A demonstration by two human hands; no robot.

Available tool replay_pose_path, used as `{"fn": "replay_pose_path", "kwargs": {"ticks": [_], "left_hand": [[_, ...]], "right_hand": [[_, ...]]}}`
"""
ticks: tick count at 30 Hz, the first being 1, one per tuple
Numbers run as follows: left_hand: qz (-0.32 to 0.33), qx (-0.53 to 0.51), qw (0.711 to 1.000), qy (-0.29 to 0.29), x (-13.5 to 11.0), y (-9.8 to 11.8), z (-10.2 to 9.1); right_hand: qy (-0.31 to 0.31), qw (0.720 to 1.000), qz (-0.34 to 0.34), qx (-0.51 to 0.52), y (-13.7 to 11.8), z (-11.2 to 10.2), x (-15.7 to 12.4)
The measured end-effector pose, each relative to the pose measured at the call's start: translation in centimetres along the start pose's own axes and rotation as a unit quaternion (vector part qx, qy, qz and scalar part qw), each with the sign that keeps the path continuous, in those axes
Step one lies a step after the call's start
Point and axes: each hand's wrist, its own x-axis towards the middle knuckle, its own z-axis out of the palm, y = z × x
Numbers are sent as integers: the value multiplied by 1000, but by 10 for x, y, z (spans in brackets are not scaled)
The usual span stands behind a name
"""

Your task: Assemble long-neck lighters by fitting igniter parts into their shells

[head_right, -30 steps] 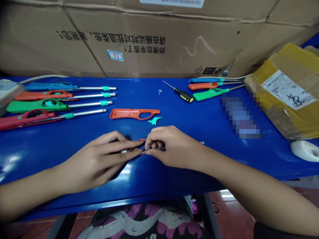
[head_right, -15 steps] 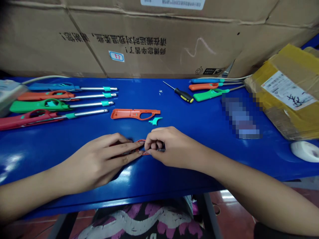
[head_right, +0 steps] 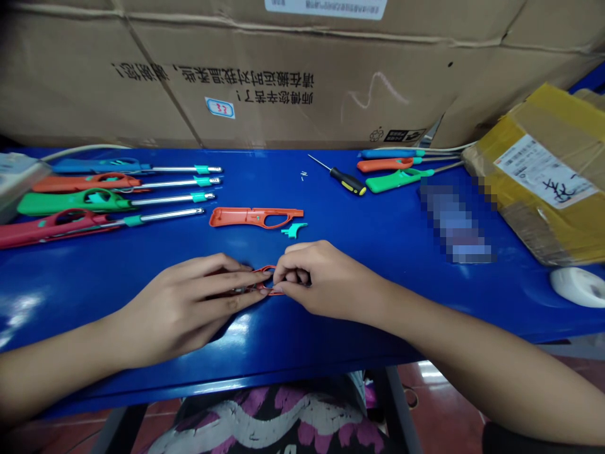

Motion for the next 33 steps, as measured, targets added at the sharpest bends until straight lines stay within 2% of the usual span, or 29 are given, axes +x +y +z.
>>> {"fn": "replay_pose_path", "kwargs": {"ticks": [9,22,30,33], "left_hand": [[-2,-13,1000,0,2,0,0],[-7,-13,1000,-1,3,1,1],[-10,-24,1000,5,2,0,1],[-7,-20,1000,2,4,1,0]], "right_hand": [[-7,999,-3,-45,0,0,-2],[-9,999,-10,-31,0,0,-1],[-15,997,-10,-75,-5,2,-2],[-13,998,0,-62,-5,0,-4]]}}
